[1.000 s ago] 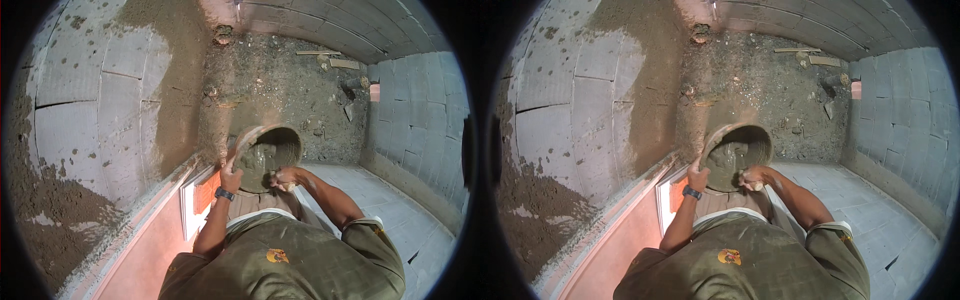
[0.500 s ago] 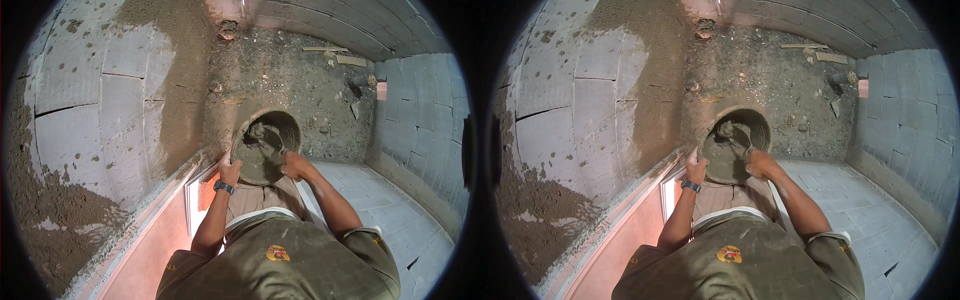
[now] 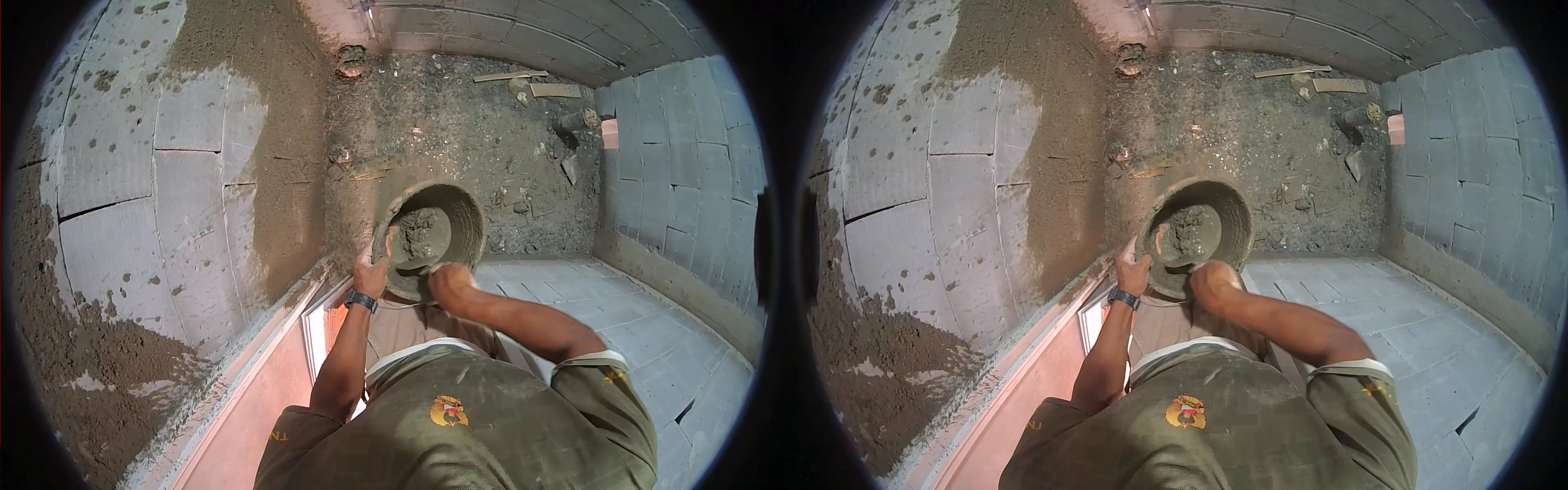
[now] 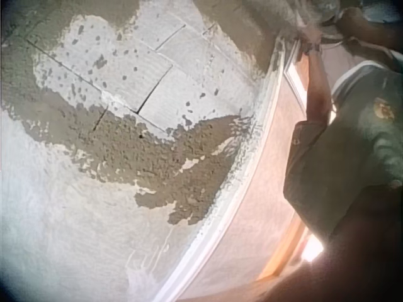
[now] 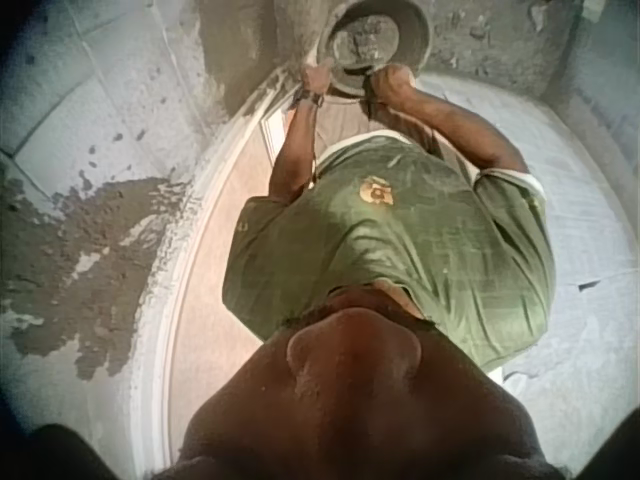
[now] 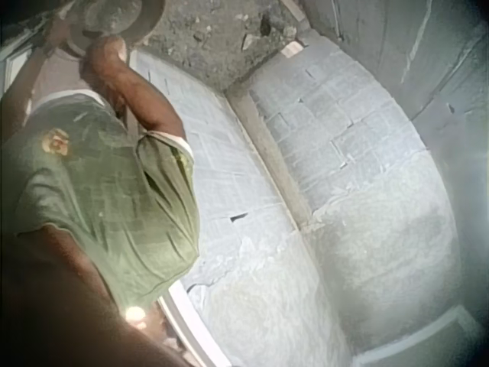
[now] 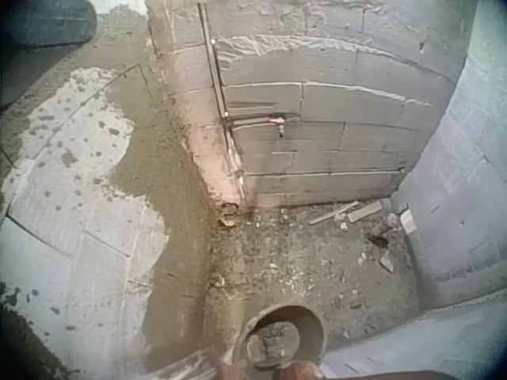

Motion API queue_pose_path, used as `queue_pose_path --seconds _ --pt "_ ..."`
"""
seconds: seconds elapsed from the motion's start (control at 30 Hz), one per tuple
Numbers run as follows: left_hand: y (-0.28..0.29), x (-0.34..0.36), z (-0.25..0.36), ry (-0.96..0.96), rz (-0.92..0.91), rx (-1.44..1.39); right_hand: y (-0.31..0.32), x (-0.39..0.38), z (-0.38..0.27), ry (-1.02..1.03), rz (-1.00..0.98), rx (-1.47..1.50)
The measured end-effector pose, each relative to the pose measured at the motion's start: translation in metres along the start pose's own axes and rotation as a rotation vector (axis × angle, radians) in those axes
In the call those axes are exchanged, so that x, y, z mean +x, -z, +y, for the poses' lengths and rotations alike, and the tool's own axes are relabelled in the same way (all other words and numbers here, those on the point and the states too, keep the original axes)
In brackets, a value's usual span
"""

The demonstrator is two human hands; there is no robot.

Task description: Applying wet mortar to a concrete block wall using a bucket and trowel.

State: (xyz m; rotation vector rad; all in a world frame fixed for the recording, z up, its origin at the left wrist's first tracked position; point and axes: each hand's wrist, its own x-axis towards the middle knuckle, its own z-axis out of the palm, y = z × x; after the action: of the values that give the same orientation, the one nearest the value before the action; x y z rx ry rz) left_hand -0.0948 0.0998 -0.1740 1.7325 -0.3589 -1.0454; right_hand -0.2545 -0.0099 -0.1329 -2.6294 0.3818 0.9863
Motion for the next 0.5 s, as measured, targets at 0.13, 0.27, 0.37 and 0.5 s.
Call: queue_pose_path --seconds 0.13,0.27,0.37,0.5 --pt "0.003 -0.004 0.0 0.024 0.005 0.022 0.032 0.001 0.054 -0.118 0.103 0.131" --pt "0.001 -0.001 0.001 -0.033 -0.049 0.101 0.057 0.039 0.052 -0.309 0.287 0.089" --pt "0.004 0.002 0.002 -0.088 -0.083 0.09 0.048 0.042 0.001 -0.051 0.298 -0.185" --pt "0.012 0.002 0.001 0.004 -0.022 0.065 0.035 0.014 -0.022 0.112 -0.194 -0.213"
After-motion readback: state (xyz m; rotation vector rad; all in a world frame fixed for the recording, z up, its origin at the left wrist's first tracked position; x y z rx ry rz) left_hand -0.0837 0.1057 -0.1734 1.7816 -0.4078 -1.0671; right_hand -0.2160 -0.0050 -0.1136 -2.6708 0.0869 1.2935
